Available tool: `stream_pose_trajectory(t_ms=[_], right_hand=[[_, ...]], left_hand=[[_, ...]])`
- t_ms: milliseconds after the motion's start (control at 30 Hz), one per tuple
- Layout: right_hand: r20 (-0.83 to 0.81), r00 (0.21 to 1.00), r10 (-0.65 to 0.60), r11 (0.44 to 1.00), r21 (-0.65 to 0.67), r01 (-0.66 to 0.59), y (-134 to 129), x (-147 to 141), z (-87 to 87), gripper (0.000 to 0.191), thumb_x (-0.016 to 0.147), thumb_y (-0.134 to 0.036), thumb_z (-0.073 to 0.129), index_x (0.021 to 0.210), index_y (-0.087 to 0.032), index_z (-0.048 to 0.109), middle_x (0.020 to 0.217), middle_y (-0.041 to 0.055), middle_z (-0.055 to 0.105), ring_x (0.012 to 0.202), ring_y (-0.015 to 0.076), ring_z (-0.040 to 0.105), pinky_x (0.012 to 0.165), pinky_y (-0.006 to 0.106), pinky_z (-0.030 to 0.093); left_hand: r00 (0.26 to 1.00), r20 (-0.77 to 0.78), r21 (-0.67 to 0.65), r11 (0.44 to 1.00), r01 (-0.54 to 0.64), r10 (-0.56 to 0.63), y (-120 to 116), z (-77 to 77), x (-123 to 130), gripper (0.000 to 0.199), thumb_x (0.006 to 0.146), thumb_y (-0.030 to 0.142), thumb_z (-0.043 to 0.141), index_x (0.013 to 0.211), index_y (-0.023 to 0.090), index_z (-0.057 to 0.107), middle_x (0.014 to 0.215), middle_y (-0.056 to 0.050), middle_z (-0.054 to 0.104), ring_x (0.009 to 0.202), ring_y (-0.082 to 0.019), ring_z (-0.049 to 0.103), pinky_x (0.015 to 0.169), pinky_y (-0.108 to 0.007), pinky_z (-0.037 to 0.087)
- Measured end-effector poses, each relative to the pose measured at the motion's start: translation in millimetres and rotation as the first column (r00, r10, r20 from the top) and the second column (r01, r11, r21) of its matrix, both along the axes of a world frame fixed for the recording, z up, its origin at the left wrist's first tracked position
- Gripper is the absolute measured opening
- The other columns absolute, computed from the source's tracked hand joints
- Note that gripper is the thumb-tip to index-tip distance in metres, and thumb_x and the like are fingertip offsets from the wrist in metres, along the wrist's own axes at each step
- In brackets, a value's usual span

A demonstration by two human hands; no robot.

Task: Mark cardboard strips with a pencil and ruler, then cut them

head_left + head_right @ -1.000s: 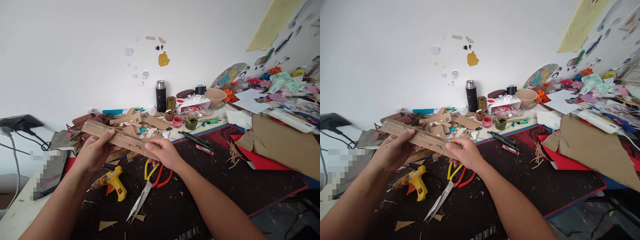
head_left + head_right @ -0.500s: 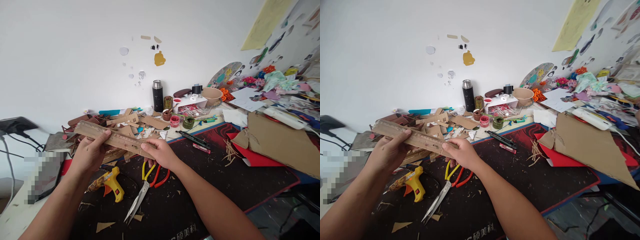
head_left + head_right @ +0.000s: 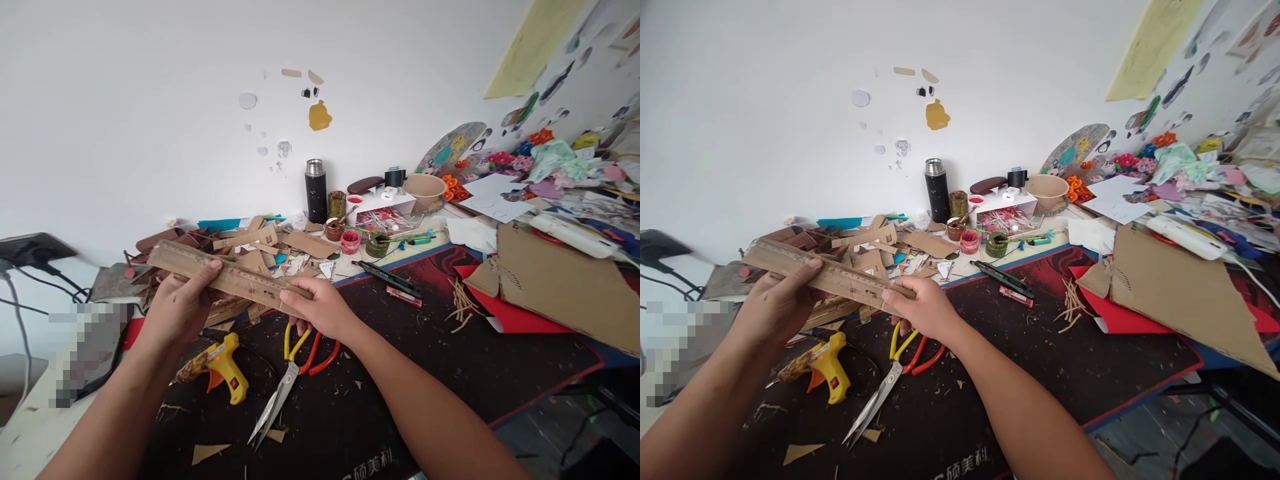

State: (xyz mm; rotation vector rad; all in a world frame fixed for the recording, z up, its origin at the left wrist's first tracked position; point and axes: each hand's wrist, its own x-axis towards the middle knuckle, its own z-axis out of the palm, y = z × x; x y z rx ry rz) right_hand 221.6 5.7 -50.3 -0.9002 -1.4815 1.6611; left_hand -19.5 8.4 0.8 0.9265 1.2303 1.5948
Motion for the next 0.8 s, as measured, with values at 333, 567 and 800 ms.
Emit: stream_pose_trajectory(t_ms=[333, 567, 800], right_hand=[[-0.001, 1.0, 0.002, 1.0, -0.012, -0.002, -1, -2, -0.7, 0.039, 0.102, -0.058, 0.077, 0.088, -0.025, 0.063, 0.07, -0.0001, 0.071, 0.049, 0.0158, 0.064, 0.045, 0.025, 0.045], [-0.016, 1.0, 0.013, 0.999, -0.031, -0.014, -1, -2, -1.4, 0.038, 0.1, -0.06, 0.077, 0.094, -0.024, 0.068, 0.074, 0.0008, 0.075, 0.049, 0.0149, 0.065, 0.044, 0.025, 0.046], [-0.047, 0.996, -0.077, 0.997, -0.021, 0.076, 4, 0, -1.9, 0.04, 0.1, -0.061, 0.073, 0.1, -0.021, 0.068, 0.067, -0.0029, 0.072, 0.043, 0.0107, 0.063, 0.041, 0.019, 0.043]], left_hand=[[0.999, -0.044, -0.003, 1.0, 0.004, -0.005, 0, 3.8, -2, 0.044, 0.055, 0.037, 0.106, 0.082, 0.016, 0.077, 0.075, -0.002, 0.076, 0.069, -0.02, 0.074, 0.056, -0.026, 0.065], [0.999, -0.049, 0.03, 1.0, -0.004, 0.005, 1, 8.8, -6, 0.038, 0.057, 0.033, 0.104, 0.074, 0.019, 0.073, 0.075, -0.002, 0.074, 0.067, -0.017, 0.069, 0.057, -0.024, 0.061], [0.999, -0.004, 0.04, 0.999, -0.037, 0.037, 8, 15.7, -24, 0.042, 0.053, 0.029, 0.101, 0.082, 0.015, 0.074, 0.069, 0.0, 0.071, 0.059, -0.014, 0.065, 0.049, -0.02, 0.059]])
